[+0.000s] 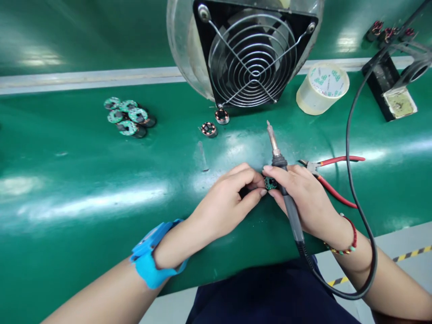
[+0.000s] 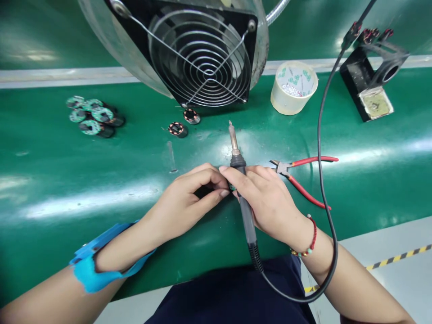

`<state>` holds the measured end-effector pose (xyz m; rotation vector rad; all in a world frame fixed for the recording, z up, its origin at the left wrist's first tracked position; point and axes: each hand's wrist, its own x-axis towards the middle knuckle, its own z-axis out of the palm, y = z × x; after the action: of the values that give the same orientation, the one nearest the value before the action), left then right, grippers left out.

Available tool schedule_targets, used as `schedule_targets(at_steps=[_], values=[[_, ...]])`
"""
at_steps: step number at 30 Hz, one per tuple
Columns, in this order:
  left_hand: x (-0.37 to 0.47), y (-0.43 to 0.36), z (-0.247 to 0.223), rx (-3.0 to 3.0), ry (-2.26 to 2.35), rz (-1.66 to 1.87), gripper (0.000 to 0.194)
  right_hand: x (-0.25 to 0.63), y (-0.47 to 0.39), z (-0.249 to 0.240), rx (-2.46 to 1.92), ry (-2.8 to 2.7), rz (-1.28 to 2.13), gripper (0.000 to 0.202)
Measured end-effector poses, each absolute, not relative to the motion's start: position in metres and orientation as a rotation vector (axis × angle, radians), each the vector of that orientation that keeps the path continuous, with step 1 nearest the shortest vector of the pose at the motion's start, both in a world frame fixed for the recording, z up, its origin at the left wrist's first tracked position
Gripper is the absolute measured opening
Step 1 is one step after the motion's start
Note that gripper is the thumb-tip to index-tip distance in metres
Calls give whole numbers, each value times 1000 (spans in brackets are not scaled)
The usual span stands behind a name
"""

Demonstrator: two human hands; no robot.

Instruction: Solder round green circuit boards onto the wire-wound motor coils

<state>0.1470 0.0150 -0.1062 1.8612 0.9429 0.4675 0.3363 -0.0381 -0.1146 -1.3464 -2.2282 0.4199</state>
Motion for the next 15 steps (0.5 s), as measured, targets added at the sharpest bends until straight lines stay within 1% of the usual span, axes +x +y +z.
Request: schedule_targets(at_steps=[4, 11, 15], values=[[151, 13, -107, 1806, 977, 488, 12, 339, -40, -111, -1344, -2206, 442, 44], [152, 13, -106, 1776, 978, 519, 12, 342, -45, -106, -1201, -2258, 320, 42], [151, 13, -105, 1794, 1027, 484, 11, 345, -45, -109, -1231, -2244, 314, 52]])
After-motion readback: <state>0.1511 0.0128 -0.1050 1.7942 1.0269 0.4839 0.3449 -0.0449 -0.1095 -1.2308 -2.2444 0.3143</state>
